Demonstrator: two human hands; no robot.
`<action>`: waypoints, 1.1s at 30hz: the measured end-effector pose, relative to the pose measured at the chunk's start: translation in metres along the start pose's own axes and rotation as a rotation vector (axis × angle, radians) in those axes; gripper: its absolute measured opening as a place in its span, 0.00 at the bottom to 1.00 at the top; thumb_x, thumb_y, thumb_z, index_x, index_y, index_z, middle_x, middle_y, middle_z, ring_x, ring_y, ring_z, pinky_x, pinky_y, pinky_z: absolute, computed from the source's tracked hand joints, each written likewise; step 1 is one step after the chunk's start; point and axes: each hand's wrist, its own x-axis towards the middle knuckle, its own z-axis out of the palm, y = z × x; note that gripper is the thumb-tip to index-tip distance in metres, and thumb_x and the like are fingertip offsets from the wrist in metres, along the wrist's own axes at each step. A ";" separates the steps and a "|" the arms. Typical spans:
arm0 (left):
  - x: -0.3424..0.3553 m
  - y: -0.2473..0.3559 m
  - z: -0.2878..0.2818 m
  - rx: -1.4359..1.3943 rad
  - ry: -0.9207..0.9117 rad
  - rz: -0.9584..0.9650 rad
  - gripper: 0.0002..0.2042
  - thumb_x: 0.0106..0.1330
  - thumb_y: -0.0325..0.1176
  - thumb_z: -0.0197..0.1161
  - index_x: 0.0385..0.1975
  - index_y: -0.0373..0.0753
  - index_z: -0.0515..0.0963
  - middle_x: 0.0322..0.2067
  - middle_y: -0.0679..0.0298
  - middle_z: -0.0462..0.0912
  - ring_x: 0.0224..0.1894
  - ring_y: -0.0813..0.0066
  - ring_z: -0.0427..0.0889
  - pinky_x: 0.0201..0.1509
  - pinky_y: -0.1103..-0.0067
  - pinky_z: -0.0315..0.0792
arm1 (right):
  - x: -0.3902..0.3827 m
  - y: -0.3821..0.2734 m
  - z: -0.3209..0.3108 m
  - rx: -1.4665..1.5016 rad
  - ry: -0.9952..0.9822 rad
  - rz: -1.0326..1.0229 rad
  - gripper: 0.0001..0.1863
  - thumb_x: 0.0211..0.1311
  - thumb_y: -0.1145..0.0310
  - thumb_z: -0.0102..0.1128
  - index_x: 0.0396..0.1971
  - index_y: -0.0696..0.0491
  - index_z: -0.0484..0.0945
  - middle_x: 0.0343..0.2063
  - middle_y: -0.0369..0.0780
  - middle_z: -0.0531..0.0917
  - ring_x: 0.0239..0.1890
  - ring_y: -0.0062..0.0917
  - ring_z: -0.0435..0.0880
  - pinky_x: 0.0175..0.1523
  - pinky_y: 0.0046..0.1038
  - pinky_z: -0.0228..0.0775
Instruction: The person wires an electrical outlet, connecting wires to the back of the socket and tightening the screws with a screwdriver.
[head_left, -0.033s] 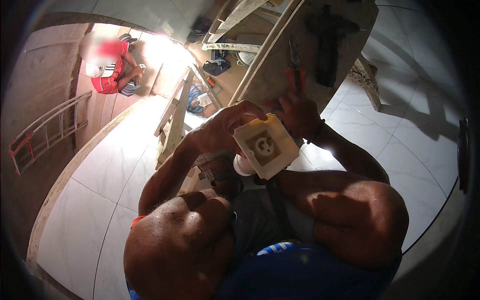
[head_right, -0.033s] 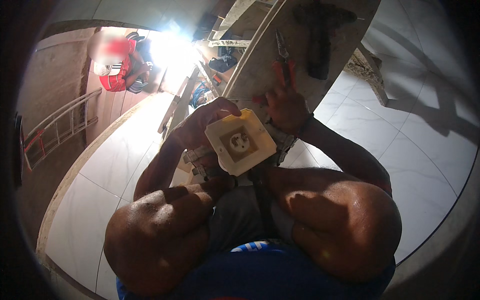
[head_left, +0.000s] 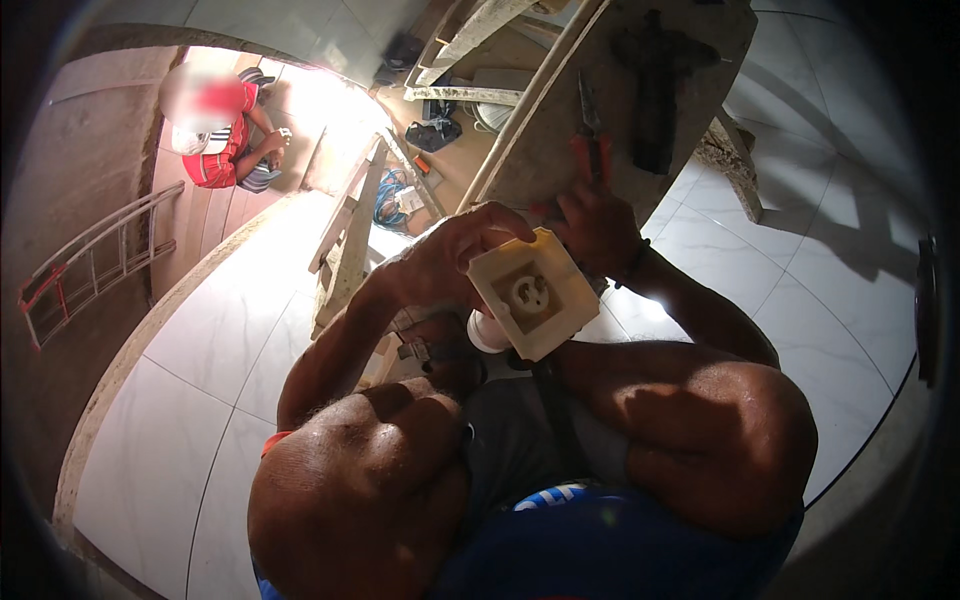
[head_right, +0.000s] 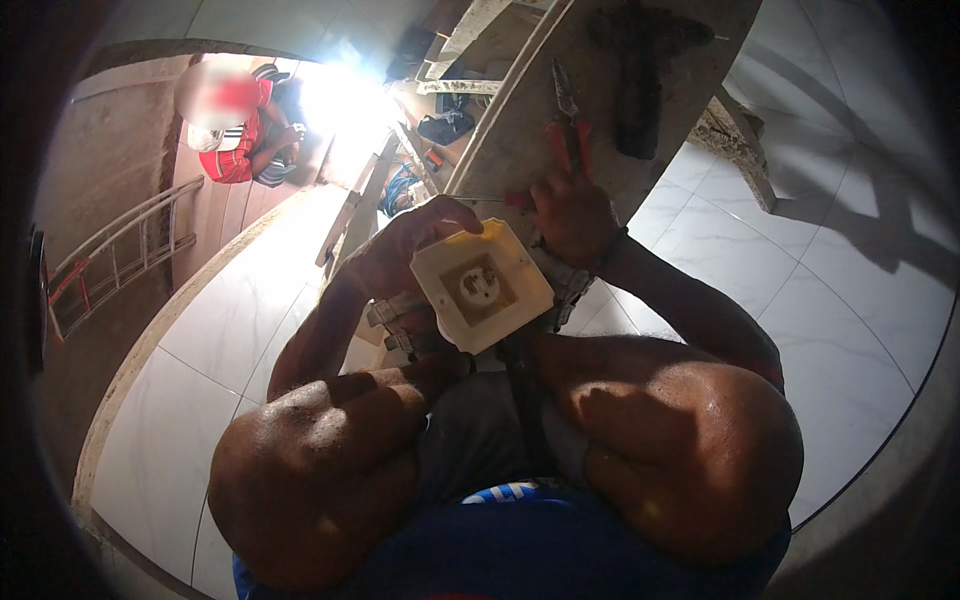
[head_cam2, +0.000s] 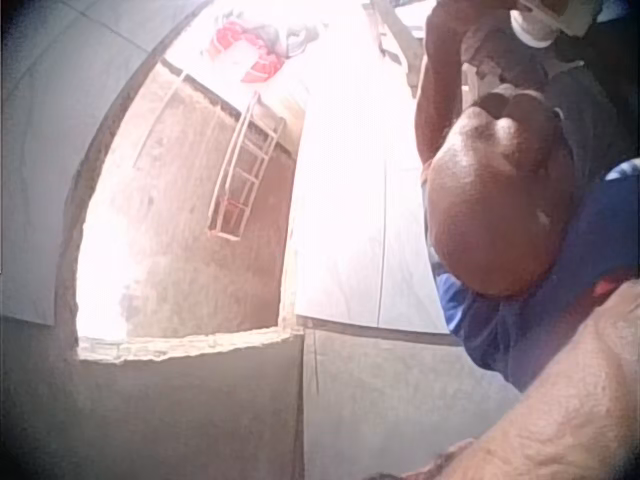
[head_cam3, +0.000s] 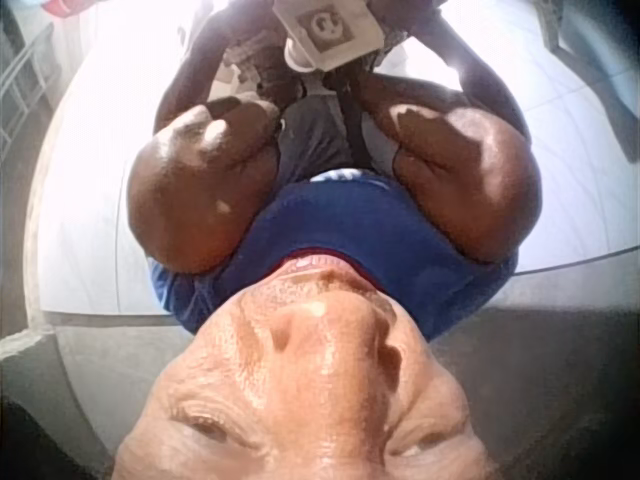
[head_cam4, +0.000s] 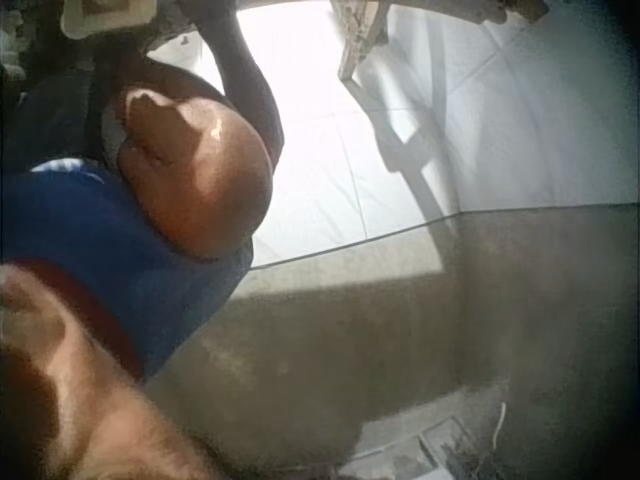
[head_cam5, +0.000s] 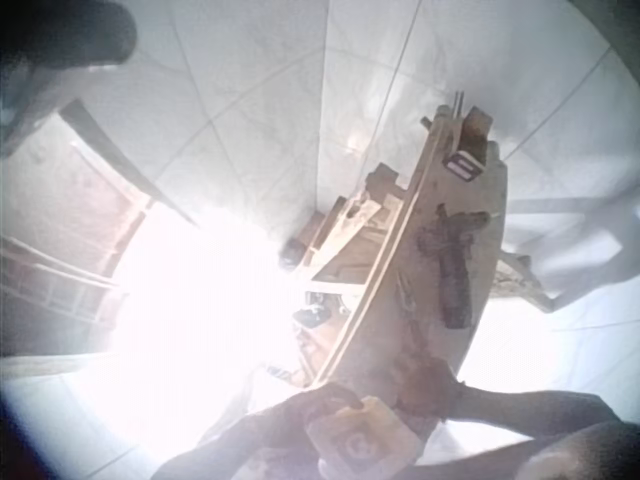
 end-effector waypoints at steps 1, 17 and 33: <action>0.000 0.000 0.000 -0.008 -0.009 0.023 0.32 0.45 0.25 0.76 0.53 0.38 0.69 0.51 0.61 0.69 0.55 0.70 0.73 0.60 0.73 0.69 | 0.000 0.000 -0.003 0.049 -0.010 0.013 0.10 0.47 0.67 0.64 0.26 0.58 0.78 0.62 0.62 0.58 0.68 0.59 0.49 0.62 0.49 0.62; -0.008 0.011 0.006 0.139 0.028 0.247 0.30 0.46 0.24 0.75 0.53 0.38 0.72 0.52 0.61 0.73 0.57 0.69 0.72 0.64 0.72 0.63 | -0.028 0.020 -0.145 1.299 -0.412 0.790 0.22 0.59 0.59 0.50 0.44 0.63 0.73 0.15 0.39 0.76 0.13 0.21 0.76 0.19 0.21 0.69; 0.001 -0.007 0.000 0.472 0.333 0.353 0.26 0.47 0.27 0.74 0.50 0.43 0.75 0.51 0.58 0.76 0.56 0.61 0.75 0.61 0.69 0.68 | -0.012 0.002 -0.196 0.633 -0.595 0.398 0.19 0.55 0.71 0.59 0.48 0.58 0.75 0.36 0.45 0.79 0.33 0.29 0.80 0.39 0.29 0.73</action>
